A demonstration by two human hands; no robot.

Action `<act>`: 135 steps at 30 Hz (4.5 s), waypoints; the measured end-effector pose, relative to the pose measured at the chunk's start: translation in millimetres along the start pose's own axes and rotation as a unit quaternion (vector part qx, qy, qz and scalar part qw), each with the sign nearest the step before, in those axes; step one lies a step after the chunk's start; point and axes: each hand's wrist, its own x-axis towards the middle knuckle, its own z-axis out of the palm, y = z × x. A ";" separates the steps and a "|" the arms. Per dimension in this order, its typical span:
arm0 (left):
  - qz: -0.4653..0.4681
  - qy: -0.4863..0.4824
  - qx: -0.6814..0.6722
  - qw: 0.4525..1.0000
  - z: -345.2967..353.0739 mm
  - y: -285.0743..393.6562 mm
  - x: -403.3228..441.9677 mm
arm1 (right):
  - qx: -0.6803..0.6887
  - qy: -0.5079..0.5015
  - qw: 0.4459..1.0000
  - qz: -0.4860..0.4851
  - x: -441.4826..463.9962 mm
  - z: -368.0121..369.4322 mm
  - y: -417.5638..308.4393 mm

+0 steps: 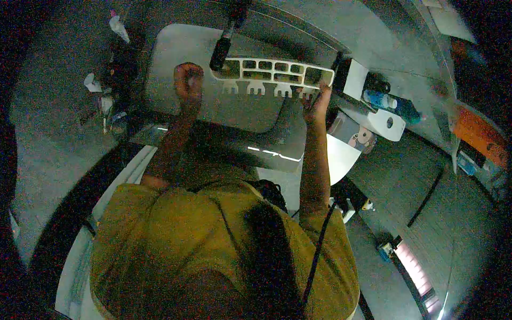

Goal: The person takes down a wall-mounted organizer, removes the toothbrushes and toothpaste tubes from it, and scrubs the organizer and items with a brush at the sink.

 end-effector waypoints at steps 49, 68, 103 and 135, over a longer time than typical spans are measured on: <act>-0.258 -0.654 0.425 0.571 15.8 -26.0 36.4 | -0.162 -0.075 0.976 -0.121 -1.9 14.6 43.3; -0.230 -0.636 0.431 0.597 12.7 -31.9 26.8 | -0.323 -0.090 0.908 -0.252 -32.3 49.3 15.6; -0.044 -0.471 0.331 0.817 -31.3 25.6 34.4 | -0.185 0.011 0.965 -0.184 13.2 21.8 67.0; -0.304 -0.182 0.023 0.935 -45.7 84.0 26.4 | -0.322 0.101 0.882 -0.329 -37.7 67.0 104.6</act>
